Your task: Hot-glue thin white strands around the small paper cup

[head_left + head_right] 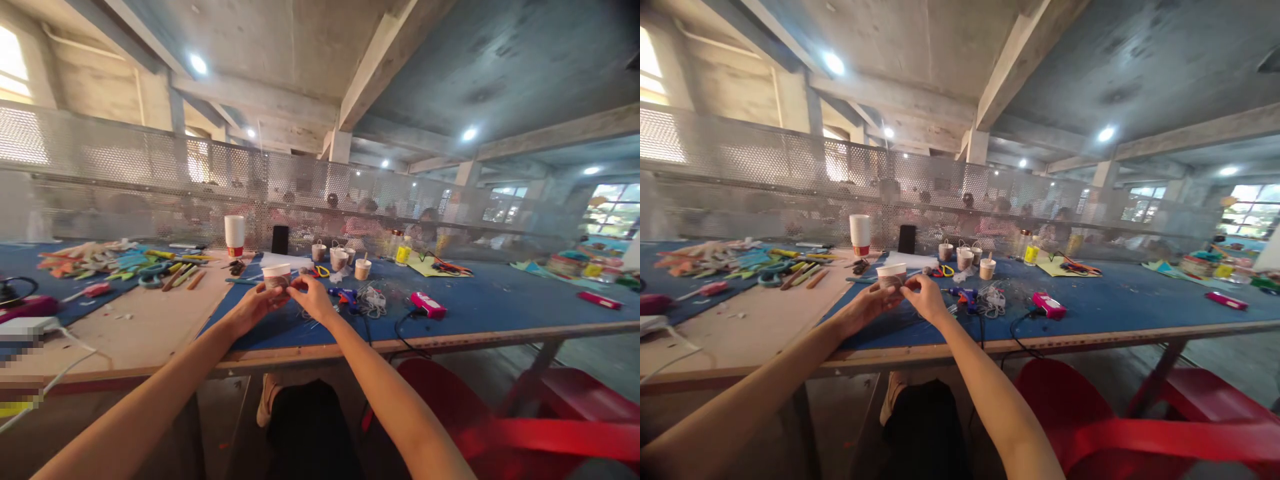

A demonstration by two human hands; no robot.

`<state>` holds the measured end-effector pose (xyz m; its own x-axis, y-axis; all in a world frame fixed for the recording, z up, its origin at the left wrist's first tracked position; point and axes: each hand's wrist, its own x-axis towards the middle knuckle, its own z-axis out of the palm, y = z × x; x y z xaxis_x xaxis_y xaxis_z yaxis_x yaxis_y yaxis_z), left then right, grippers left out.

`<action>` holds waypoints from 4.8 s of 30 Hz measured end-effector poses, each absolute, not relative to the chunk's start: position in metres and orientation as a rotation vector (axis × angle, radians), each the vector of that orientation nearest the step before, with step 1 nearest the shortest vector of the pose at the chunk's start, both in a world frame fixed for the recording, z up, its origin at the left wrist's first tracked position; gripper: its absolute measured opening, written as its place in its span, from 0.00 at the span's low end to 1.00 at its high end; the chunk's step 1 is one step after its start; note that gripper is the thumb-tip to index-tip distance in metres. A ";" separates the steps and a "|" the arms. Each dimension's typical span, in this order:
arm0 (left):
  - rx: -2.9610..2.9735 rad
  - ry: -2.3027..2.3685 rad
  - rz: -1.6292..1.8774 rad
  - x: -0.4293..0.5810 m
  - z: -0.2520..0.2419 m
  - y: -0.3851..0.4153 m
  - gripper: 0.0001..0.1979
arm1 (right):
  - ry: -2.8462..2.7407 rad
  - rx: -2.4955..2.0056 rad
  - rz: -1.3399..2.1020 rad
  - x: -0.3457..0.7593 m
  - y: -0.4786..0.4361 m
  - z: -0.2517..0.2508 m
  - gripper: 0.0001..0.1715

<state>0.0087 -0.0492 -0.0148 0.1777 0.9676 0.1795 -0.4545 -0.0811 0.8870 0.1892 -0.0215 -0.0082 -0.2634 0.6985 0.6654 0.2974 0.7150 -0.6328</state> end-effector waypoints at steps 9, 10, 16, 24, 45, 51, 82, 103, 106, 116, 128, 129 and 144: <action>1.085 0.648 1.273 0.006 -0.019 -0.045 0.18 | -1.730 -0.749 0.634 0.188 -0.025 -0.009 0.09; 1.092 0.659 1.264 0.007 -0.019 -0.045 0.19 | -1.728 -0.747 0.642 0.188 -0.025 -0.010 0.10; 1.109 0.695 1.292 0.008 -0.018 -0.047 0.22 | -1.712 -0.708 0.670 0.188 -0.024 -0.011 0.15; 1.141 0.709 1.278 0.008 -0.017 -0.049 0.21 | -1.658 -0.702 0.613 0.189 -0.022 -0.011 0.14; 1.170 0.736 1.247 0.010 -0.014 -0.052 0.21 | -1.646 -0.717 0.534 0.193 -0.017 -0.015 0.13; 1.184 0.728 1.217 0.010 -0.012 -0.055 0.24 | -1.646 -0.740 0.520 0.194 -0.015 -0.016 0.13; 1.209 0.714 1.191 0.010 -0.015 -0.054 0.23 | -1.646 -0.789 0.601 0.195 -0.017 -0.015 0.09; 1.236 0.709 1.175 0.011 -0.014 -0.056 0.23 | -1.615 -0.742 0.779 0.195 -0.006 -0.018 0.11; 1.244 0.704 1.179 0.012 -0.014 -0.058 0.22 | -1.624 -0.777 0.800 0.196 -0.001 -0.020 0.13; 1.253 0.752 1.177 0.010 -0.013 -0.056 0.27 | -1.575 -0.722 0.844 0.195 -0.008 -0.017 0.12; 1.230 0.821 1.355 0.014 -0.019 -0.046 0.31 | -1.535 -0.701 0.827 0.195 -0.009 -0.019 0.12; 1.226 0.809 1.346 0.014 -0.020 -0.045 0.31 | -1.541 -0.703 0.818 0.195 -0.009 -0.019 0.12; 1.250 0.819 1.299 0.016 -0.020 -0.048 0.29 | -1.620 -0.714 0.857 0.193 -0.028 -0.009 0.10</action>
<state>0.0163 -0.0480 -0.0199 0.1591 0.9669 0.1995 -0.2369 -0.1588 0.9585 0.1930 -0.0283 -0.0088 -0.2028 0.8163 0.5408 0.0124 0.5544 -0.8322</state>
